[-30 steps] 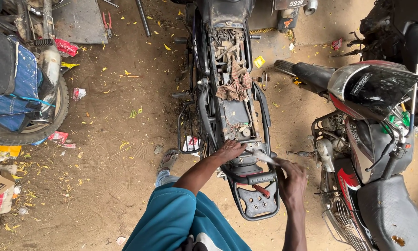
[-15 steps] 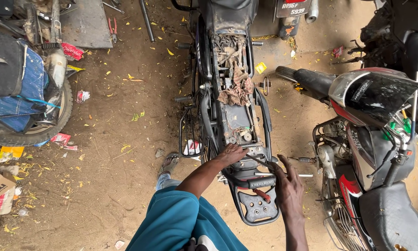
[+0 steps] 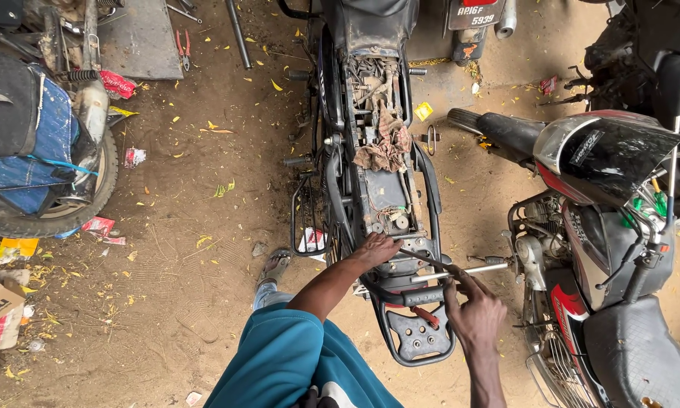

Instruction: Using hand tools to remove bolts and inspect components on a motorcycle console and rear frame.

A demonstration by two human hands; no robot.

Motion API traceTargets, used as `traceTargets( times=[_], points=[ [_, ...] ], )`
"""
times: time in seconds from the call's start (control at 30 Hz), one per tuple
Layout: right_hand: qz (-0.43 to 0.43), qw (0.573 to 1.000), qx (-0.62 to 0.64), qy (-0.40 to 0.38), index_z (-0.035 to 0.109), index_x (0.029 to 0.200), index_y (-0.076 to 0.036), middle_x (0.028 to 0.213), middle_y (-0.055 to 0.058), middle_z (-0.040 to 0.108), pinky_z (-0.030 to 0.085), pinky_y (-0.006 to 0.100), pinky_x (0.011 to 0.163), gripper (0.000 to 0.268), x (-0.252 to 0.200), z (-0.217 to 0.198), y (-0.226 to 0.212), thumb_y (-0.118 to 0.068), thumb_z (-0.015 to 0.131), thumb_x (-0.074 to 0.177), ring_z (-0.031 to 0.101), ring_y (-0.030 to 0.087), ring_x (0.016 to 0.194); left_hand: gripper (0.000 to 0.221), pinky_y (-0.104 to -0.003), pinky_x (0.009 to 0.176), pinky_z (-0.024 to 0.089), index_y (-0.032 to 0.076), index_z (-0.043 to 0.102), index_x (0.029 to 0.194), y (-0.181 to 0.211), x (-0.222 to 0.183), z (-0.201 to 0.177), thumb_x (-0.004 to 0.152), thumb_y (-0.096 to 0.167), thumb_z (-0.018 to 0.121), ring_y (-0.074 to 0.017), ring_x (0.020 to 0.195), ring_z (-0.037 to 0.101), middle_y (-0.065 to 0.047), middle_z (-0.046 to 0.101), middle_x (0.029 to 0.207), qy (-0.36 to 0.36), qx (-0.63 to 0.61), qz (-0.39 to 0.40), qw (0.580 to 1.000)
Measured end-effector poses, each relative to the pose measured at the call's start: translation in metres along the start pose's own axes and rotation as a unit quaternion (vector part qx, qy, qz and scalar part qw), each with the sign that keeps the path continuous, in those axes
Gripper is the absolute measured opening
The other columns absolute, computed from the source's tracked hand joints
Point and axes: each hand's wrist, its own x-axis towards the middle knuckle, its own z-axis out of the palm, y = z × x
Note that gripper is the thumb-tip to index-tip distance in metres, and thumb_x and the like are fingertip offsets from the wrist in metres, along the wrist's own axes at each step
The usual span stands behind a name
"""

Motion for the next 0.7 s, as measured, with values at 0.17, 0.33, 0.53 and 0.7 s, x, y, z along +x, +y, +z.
traceTargets(
  times=[0.17, 0.33, 0.53, 0.7],
  points=[
    [0.129, 0.982, -0.112, -0.076, 0.08, 0.099, -0.019, 0.054, 0.005, 0.064, 0.023, 0.031, 0.041, 0.045, 0.008, -0.002, -0.022, -0.053, 0.052, 0.105, 0.025, 0.009, 0.039, 0.06, -0.046, 0.103, 0.048, 0.019, 0.038, 0.157, 0.001, -0.004, -0.004, 0.1, -0.001, 0.041, -0.0274, 0.104, 0.063, -0.013, 0.062, 0.101, 0.003, -0.011, -0.001, 1.0],
    [0.134, 0.987, -0.06, -0.068, 0.079, 0.099, -0.017, 0.049, -0.003, 0.053, 0.022, 0.032, 0.033, 0.042, 0.023, -0.024, -0.036, -0.053, 0.057, 0.099, 0.025, 0.01, 0.032, 0.056, -0.046, 0.098, 0.049, 0.018, 0.037, 0.158, 0.004, -0.009, -0.016, 0.104, 0.003, 0.038, -0.0275, 0.097, 0.062, -0.014, 0.058, 0.097, -0.017, -0.014, -0.003, 1.0],
    [0.083, 0.991, -0.059, -0.089, 0.07, 0.123, -0.017, 0.063, 0.006, 0.066, 0.03, 0.034, 0.036, 0.03, 0.025, -0.032, -0.045, -0.037, 0.06, 0.103, 0.039, 0.013, 0.038, 0.043, -0.048, 0.097, 0.047, 0.018, 0.049, 0.146, -0.006, -0.001, -0.005, 0.105, 0.014, 0.037, -0.0261, 0.092, 0.057, -0.011, 0.052, 0.09, 0.0, -0.048, -0.009, 0.999],
    [-0.063, 0.996, -0.044, -0.046, 0.073, 0.115, -0.017, 0.09, 0.007, 0.076, 0.054, 0.04, 0.088, 0.017, 0.017, -0.018, -0.024, -0.016, 0.061, 0.102, 0.065, 0.014, 0.072, 0.053, -0.044, 0.099, 0.047, 0.007, 0.068, 0.111, -0.012, 0.007, -0.001, 0.118, 0.044, 0.031, -0.0238, 0.087, 0.054, -0.008, 0.05, 0.089, -0.064, -0.151, -0.086, 0.983]
  ],
)
